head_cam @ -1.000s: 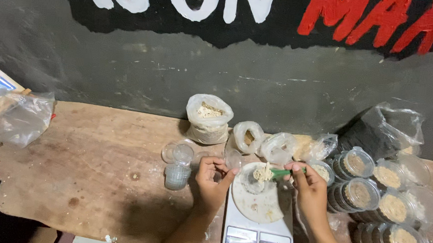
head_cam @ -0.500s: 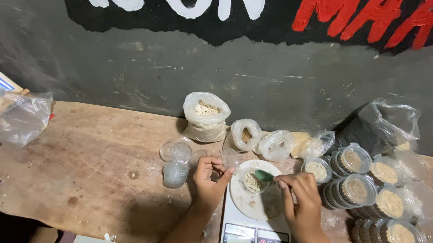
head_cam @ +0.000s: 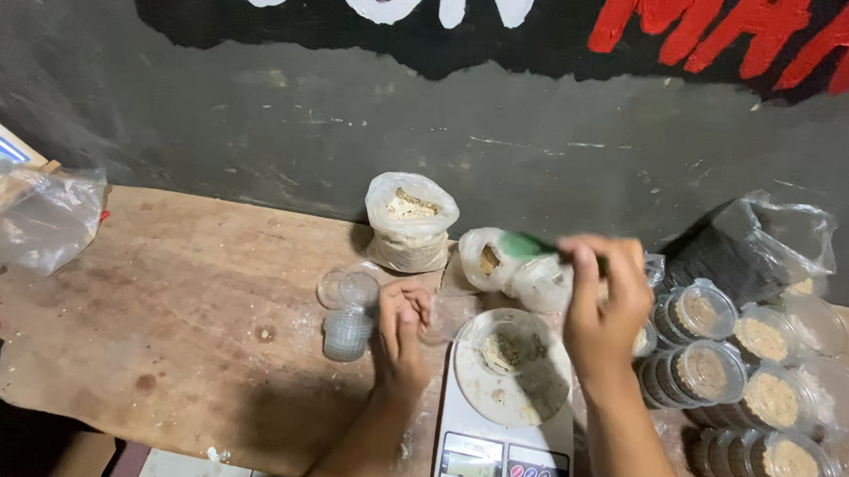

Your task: The person uses a small green spoon to transfer grains from a plastic bag onto a digital scale to weigh them, then pours the measured grains into small plastic cups.

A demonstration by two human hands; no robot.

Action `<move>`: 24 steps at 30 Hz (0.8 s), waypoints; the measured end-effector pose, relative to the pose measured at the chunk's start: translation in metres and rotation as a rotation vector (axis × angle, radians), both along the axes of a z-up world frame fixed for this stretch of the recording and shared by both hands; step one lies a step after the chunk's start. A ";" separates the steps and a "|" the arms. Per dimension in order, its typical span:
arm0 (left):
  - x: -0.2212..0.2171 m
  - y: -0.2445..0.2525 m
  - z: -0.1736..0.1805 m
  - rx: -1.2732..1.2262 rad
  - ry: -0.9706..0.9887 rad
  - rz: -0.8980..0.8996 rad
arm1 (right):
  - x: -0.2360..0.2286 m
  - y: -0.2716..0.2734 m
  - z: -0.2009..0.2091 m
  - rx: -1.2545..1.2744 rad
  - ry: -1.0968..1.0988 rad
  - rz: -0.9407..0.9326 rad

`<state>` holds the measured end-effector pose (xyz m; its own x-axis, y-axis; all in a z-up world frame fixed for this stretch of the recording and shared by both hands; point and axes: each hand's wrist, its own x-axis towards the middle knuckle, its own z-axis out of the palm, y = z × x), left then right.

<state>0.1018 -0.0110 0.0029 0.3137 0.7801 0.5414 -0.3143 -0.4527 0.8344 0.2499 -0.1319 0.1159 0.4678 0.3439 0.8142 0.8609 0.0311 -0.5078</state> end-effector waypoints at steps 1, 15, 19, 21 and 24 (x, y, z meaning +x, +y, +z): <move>0.003 0.004 -0.008 0.001 0.000 0.003 | 0.000 0.016 0.009 0.001 0.000 0.003; 0.010 0.014 -0.001 -0.159 -0.114 -0.009 | 0.017 0.151 0.001 -0.476 -0.333 0.240; 0.013 0.016 -0.007 -0.181 -0.146 -0.008 | 0.012 0.146 0.006 -0.524 -0.006 0.314; 0.012 0.015 -0.003 -0.181 -0.144 -0.011 | 0.015 0.144 0.005 -0.524 0.186 0.330; 0.010 0.019 -0.008 -0.168 -0.124 -0.028 | 0.026 0.150 -0.017 -0.512 0.403 0.432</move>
<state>0.1122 0.0075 -0.0052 0.2758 0.8546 0.4400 -0.4298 -0.2998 0.8517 0.2757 0.0176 0.0985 0.4324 0.8501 0.3005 0.5719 -0.0009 -0.8203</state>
